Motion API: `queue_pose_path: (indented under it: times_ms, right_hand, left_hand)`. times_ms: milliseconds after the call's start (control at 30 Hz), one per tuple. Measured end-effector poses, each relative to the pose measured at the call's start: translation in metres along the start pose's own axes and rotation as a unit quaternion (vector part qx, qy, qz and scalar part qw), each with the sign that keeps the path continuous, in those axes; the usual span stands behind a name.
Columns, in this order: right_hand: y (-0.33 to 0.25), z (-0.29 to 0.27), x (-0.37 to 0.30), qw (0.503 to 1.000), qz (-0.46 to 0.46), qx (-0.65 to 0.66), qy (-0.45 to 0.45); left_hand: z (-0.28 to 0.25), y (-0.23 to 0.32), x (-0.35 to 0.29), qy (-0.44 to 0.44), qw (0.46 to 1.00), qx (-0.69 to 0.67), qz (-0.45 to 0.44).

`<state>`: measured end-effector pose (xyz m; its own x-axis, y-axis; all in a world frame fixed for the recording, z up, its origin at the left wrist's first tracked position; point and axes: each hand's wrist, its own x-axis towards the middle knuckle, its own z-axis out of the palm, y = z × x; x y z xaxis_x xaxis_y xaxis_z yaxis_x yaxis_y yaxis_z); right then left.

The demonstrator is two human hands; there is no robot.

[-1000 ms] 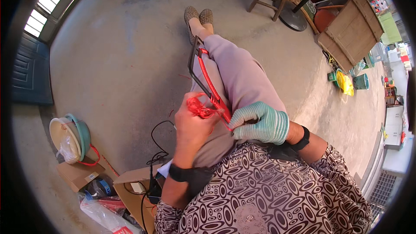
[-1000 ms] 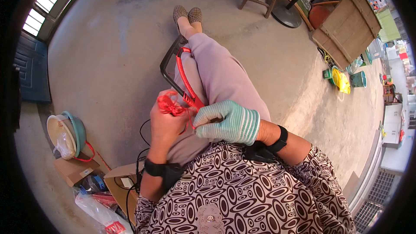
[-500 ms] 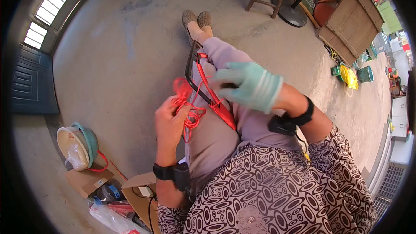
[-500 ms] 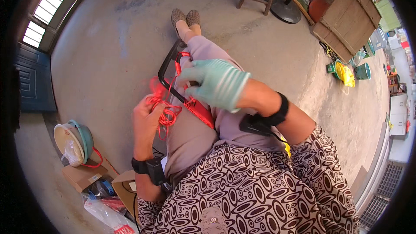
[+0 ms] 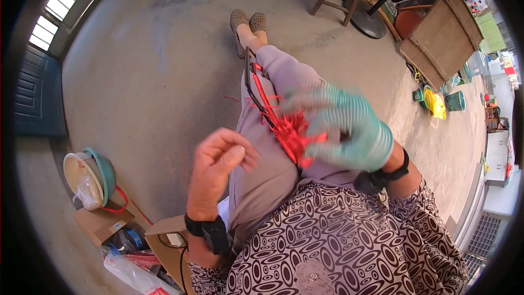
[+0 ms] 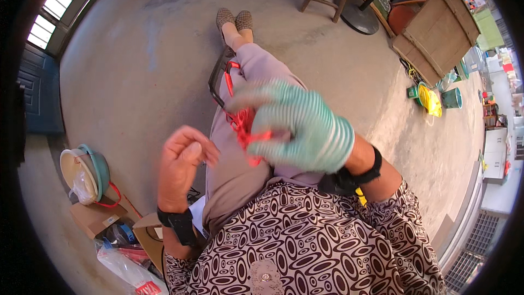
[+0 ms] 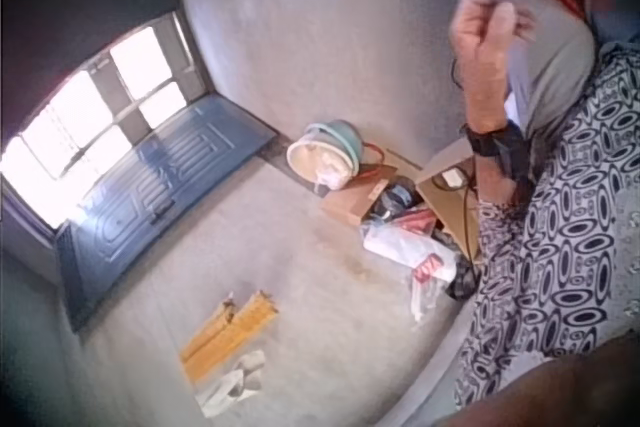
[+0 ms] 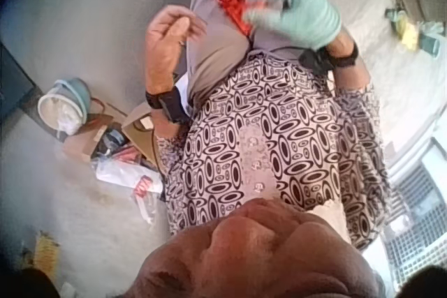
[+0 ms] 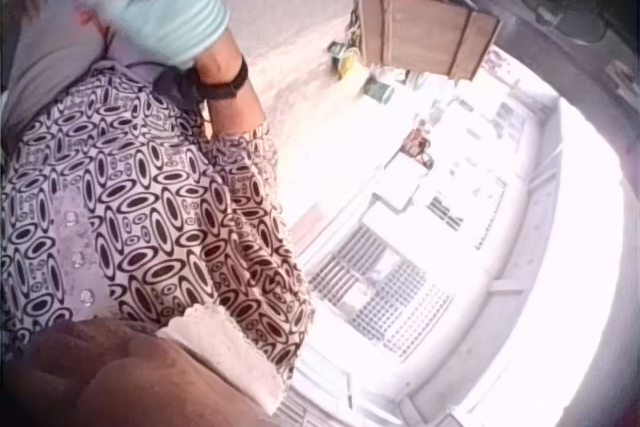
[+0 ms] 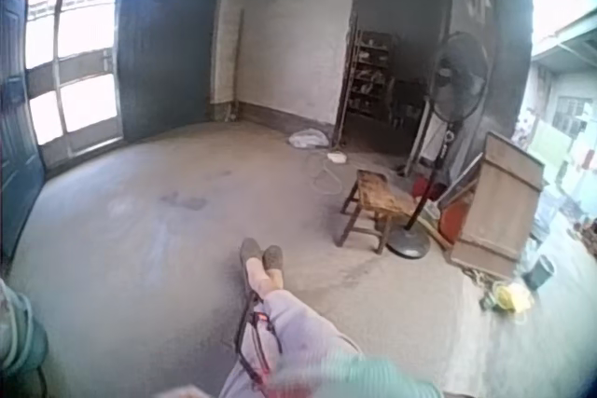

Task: Wrapping a black furniture frame with red cord.

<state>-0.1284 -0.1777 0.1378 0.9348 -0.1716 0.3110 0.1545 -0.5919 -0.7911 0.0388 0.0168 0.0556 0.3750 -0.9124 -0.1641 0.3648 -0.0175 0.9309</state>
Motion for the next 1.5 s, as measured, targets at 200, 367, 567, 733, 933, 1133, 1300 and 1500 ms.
queue_pose_path:
  times_ms: [200,367,567,733,933,1133,1300,1500]
  right_hand:
    - [-0.001,0.020,-0.019,0.973,0.050,0.185,-0.126]
    - [0.029,-0.015,-0.006,0.861,0.224,0.369,0.271]
    - [0.022,-0.006,-0.052,0.680,0.178,0.691,0.168]
    - [0.012,0.018,-0.047,0.835,0.211,0.486,-0.149]
    - [0.039,0.049,-0.035,0.772,0.444,0.449,0.076]
    - [0.050,0.072,-0.029,0.798,0.455,0.387,0.078]
    - [0.045,0.071,-0.028,0.759,0.477,0.436,0.077]
    - [0.039,0.062,-0.037,0.653,0.444,0.587,0.179]
  left_hand:
    - [0.035,-0.020,0.001,-0.013,0.943,-0.308,-0.121]
    - [0.024,-0.026,0.001,-0.004,0.983,-0.156,-0.096]
    - [0.021,-0.016,0.004,-0.033,0.985,-0.161,-0.058]
    - [0.051,0.000,0.010,0.019,0.917,-0.365,-0.158]
    - [0.023,-0.038,-0.009,0.038,0.869,-0.443,-0.218]
    - [0.032,-0.027,-0.022,0.076,0.975,-0.061,-0.198]
    - [0.035,-0.025,-0.033,0.065,0.979,-0.020,-0.192]
    - [0.019,-0.027,-0.040,0.009,0.964,-0.149,-0.220]
